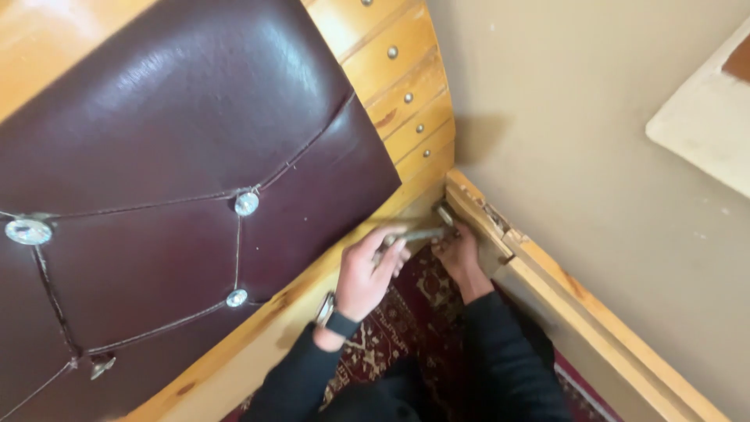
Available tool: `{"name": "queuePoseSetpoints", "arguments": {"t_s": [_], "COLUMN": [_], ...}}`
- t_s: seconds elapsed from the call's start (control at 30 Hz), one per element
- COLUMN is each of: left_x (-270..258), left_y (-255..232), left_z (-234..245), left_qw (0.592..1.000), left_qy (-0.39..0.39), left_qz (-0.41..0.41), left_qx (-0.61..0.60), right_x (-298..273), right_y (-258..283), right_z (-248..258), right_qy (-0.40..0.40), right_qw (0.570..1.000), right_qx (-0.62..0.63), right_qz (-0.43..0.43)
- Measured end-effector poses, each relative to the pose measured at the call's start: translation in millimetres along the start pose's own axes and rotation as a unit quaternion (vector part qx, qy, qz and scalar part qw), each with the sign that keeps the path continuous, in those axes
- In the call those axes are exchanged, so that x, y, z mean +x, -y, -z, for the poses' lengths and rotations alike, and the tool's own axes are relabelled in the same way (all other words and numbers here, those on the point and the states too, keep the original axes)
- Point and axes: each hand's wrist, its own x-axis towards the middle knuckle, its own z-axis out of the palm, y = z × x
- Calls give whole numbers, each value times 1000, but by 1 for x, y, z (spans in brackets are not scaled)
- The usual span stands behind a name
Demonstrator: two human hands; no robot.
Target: Tightening bolts on a wooden bed frame using a socket wrench.
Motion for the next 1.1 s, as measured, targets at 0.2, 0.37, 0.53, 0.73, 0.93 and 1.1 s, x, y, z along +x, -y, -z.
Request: {"name": "queuePoseSetpoints", "arguments": {"t_s": [0.2,0.37,0.53,0.73,0.93,1.1], "left_x": [60,104,60,15,24,39], "left_y": [-10,-2,-27,1,2,1], "left_z": [-31,-53,-12,13,-17,-48], "left_qw": [987,968,963,950,759,568], "left_qy": [66,109,78,8,-44,190], "left_qz": [-111,-86,-72,-123,-278,-140], "left_qx": [94,210,246,288,587,789], "right_x": [-29,-41,-32,-33,14,-53], "right_y": [17,17,9,5,2,9], "right_z": [-19,-27,-18,-17,17,-43], "right_qy": [74,67,101,121,128,78], "right_qw": [990,991,990,990,991,996], "right_qx": [-114,-117,-94,-67,-41,-40], "right_qz": [-29,-6,16,11,23,27]}}
